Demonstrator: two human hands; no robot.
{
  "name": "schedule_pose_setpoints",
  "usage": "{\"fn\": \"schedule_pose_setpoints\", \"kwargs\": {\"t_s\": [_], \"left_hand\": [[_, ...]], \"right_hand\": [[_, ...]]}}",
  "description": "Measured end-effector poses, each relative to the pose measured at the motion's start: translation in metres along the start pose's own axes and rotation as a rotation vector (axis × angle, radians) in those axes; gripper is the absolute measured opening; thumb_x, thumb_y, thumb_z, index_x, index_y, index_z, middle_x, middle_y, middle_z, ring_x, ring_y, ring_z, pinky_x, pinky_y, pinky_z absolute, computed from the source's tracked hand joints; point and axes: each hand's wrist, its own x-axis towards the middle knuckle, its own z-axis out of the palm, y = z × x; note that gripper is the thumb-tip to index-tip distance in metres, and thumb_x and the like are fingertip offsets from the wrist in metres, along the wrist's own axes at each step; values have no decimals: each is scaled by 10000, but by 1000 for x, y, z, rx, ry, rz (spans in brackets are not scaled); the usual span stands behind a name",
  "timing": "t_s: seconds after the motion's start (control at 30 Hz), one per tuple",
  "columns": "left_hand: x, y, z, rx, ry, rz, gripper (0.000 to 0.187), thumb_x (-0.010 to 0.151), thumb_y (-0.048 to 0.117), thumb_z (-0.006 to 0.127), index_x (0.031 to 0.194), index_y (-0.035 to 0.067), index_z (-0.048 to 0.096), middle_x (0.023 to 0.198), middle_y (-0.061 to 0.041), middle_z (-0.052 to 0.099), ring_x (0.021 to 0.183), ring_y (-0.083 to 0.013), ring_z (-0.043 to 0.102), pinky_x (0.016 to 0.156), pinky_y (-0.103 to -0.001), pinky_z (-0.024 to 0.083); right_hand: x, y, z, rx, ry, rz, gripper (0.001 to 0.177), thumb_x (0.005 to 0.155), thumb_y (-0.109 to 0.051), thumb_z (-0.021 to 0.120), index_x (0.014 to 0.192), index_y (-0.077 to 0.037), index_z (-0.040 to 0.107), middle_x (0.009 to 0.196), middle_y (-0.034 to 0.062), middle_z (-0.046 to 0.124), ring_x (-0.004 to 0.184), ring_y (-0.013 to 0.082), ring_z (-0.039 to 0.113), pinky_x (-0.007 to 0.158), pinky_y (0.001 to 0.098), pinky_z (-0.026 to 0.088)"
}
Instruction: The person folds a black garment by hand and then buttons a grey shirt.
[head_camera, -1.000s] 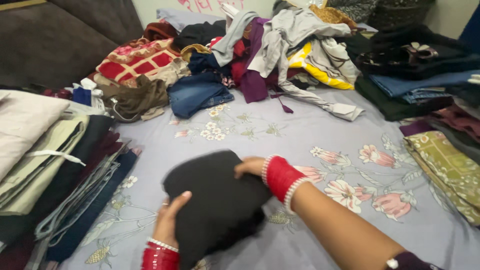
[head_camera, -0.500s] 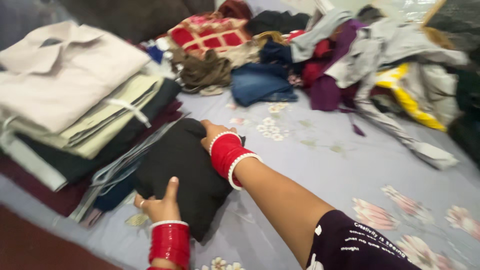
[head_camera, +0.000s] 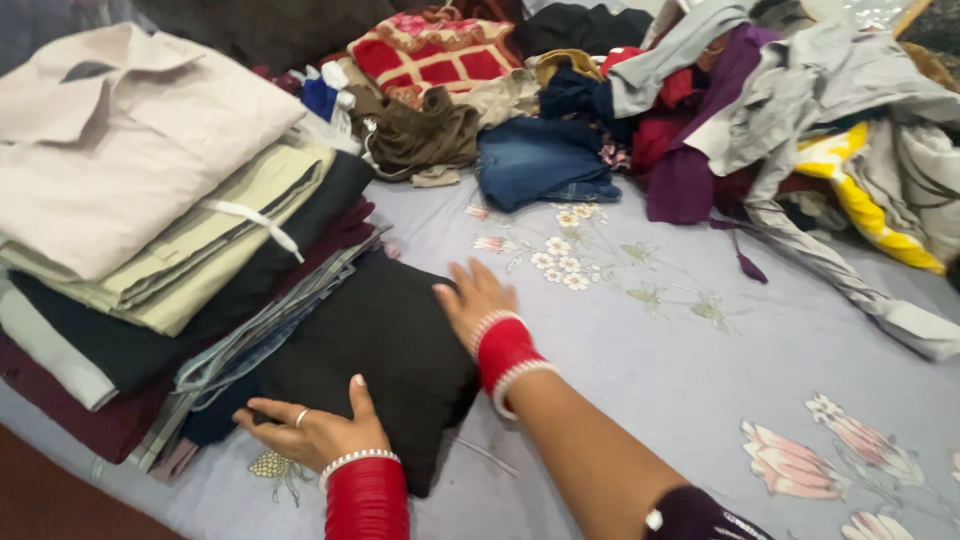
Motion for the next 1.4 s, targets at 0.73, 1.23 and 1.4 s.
{"fn": "schedule_pose_setpoints", "kwargs": {"t_s": [0.73,1.23,1.4], "left_hand": [[-193,234,46,167,-1274,822,1024,922,641,562,1593,19,103,1695,-131,65,1578,-252,-8,1259,-463,51],[-203,300,176,220,-1047,950,988,902,742,359,1593,56,195,1686,-117,138,1562,-246,50,1226,-506,54],[-204,328,221,212,-1031,969,1004,910,767,336,1585,32,223,1680,-174,153,1566,-295,53,1226,-524,60]], "right_hand": [[-247,297,-211,-453,-65,621,715,1005,-608,344,1610,-241,240,1706,46,153,1574,287,90,1245,550,82],[-169,325,-228,-385,-31,580,852,923,-732,365,1601,-231,243,1691,105,138,1560,338,55,1199,647,17],[-125,353,-221,-391,-14,587,869,917,-745,354,1599,-216,248,1686,109,152,1557,339,61,1197,652,13]]}}
